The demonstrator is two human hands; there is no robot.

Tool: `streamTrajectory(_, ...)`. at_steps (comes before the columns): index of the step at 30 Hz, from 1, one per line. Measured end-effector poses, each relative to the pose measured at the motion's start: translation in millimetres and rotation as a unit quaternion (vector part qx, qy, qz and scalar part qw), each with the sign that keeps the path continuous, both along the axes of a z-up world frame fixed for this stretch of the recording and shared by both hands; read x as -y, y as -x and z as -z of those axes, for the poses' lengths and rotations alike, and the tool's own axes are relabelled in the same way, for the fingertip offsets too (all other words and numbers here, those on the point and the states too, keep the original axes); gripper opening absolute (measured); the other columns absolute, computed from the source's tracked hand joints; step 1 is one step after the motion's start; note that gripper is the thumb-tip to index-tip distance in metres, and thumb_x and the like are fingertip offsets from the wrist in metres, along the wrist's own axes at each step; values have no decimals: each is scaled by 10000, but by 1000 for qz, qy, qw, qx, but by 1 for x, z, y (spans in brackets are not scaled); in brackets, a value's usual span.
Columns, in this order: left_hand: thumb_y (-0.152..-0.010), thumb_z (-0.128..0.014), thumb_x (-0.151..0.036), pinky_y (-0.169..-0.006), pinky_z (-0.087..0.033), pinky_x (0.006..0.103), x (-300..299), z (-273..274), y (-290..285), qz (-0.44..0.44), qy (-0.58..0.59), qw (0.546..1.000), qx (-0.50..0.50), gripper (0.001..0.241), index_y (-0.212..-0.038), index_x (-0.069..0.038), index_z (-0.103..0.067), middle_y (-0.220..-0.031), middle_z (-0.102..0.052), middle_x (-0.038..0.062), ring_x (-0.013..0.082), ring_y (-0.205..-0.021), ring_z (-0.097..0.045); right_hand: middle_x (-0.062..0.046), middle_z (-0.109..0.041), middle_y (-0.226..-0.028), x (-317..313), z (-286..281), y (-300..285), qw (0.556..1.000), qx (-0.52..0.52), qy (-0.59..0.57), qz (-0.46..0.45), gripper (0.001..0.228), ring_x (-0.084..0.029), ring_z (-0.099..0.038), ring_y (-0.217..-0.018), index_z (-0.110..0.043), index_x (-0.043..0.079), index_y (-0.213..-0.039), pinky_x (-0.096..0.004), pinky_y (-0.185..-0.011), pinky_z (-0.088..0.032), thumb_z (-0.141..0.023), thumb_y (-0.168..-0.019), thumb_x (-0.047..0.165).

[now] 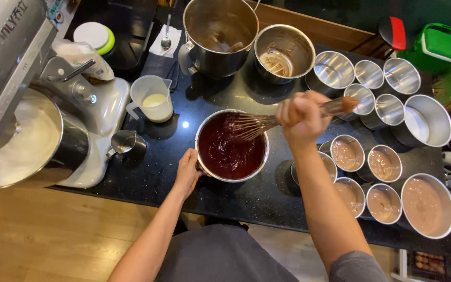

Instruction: Pouring cake batter into molds and whisking ingredients in a bowl.

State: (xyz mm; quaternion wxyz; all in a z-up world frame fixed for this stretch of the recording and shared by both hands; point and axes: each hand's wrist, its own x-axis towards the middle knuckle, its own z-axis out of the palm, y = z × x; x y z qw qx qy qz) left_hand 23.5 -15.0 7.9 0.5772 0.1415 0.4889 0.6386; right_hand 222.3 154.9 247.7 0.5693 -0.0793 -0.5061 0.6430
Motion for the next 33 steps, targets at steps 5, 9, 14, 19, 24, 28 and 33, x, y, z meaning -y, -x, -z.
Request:
streamTrajectory(5, -1097, -431, -344, -581, -538, 323, -4, 0, 0, -38, 28, 999, -3, 304, -1008, -82, -555, -774, -600, 30, 134, -636, -595, -13, -253, -548, 4, -27, -28, 1000, -20, -14, -12, 344, -104, -207, -404, -263, 126, -697, -294, -379, -216, -470, -969, 88)
streamTrajectory(9, -1069, -471, -378, -556, -564, 377, 9, 9, 19, -79, 82, 993, -17, 318, -983, -75, -513, -735, -544, 48, 179, -607, -578, -3, -227, -499, -1, -21, -50, 999, -53, 8, -8, 353, -107, -181, -376, -245, 156, -710, -296, -366, -187, -465, -983, 116)
streamTrajectory(14, -1062, -469, -376, -595, -591, 374, 15, -1, 17, -63, 119, 990, -45, 336, -1019, -51, -546, -777, -584, 73, 191, -645, -613, -6, -231, -489, -4, -7, -72, 997, -80, 12, -2, 356, -110, -170, -372, -252, 161, -710, -290, -379, -173, -454, -1004, 158)
streamTrajectory(19, -1044, -460, -367, -604, -600, 363, -6, -19, 6, -31, 111, 991, -64, 328, -1050, -59, -572, -800, -609, 68, 187, -681, -652, -2, -230, -513, -10, 59, -68, 989, -94, 81, 86, 382, -117, -202, -399, -269, 157, -696, -305, -388, -192, -448, -1034, 171)
streamTrajectory(24, -1093, -446, -311, -573, -504, 305, -26, -14, 5, -11, 81, 996, -40, 273, -909, -126, -527, -819, -607, -16, 118, -675, -582, -3, -317, -472, -18, 185, -23, 943, -32, 207, 257, 345, -141, -296, -365, -331, 154, -637, -339, -341, -313, -460, -956, 133)
streamTrajectory(28, -1078, -448, -269, -536, -481, 345, -32, -8, 23, -53, 39, 998, -9, 267, -867, -139, -547, -767, -567, -19, 123, -642, -552, -13, -336, -480, -20, 198, -8, 955, -53, 240, 166, 361, -149, -317, -362, -329, 149, -620, -351, -350, -323, -478, -943, 89)
streamTrajectory(33, -1084, -464, -278, -605, -498, 316, -18, -22, 27, 10, 53, 998, -14, 254, -887, -140, -546, -802, -582, -24, 100, -696, -557, -21, -373, -483, -37, 107, -8, 974, 136, 171, 66, 342, -155, -343, -353, -373, 132, -623, -343, -331, -303, -505, -918, 24)
